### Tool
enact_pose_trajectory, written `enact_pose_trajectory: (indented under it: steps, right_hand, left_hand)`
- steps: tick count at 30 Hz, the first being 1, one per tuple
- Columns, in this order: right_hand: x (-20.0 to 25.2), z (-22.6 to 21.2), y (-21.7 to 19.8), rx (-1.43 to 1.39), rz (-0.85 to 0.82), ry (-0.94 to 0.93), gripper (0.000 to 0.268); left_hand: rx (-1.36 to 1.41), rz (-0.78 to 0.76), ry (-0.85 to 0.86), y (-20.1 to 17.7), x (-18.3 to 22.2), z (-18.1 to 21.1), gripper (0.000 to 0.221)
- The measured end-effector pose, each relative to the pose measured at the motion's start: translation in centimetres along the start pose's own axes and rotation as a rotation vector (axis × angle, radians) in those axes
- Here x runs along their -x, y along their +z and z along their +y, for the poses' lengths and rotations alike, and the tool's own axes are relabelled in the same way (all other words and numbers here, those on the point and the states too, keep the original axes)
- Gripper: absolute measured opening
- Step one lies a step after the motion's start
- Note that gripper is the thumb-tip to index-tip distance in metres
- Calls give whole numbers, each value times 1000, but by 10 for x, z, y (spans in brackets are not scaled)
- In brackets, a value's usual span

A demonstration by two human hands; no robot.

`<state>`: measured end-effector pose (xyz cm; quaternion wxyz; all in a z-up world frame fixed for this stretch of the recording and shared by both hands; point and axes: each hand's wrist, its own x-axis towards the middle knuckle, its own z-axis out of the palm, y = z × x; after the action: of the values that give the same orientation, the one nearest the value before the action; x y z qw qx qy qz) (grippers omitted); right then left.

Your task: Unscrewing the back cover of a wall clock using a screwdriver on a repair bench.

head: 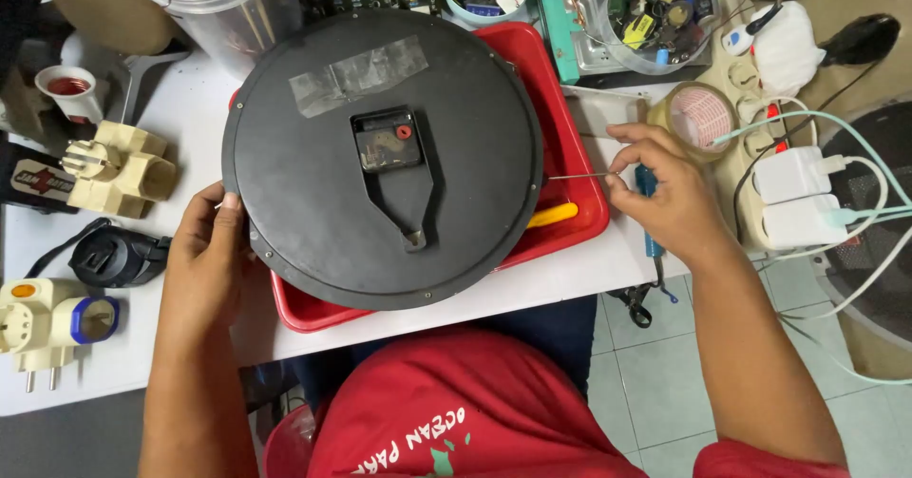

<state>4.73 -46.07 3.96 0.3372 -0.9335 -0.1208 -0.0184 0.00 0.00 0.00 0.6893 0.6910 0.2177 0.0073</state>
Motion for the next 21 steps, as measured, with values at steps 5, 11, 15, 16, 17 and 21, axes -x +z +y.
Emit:
enact_pose_trajectory:
  steps: [5,11,15,16,17,21]
  right_hand:
    - [7,14,-1,-123,30,-70,9]
    - [23,56,-3,-650,248,-19,8]
    - [32,76,-20,-923,554,117,28]
    - [44,84,-22,-925,547,117,28]
    - [58,93,-24,-1103,549,90,20]
    - [73,-49,4,-1263,356,252,14]
  left_hand:
    - [211,34,-46,22,19,23,30]
    - [223,101,38,27,21,17,34]
    - [200,114,0,33,27,29,35]
    - [201,120,-2,30,24,25,35]
    - [58,121,75,28,21,20,39]
    - [-176,141,221,26,14,9,43]
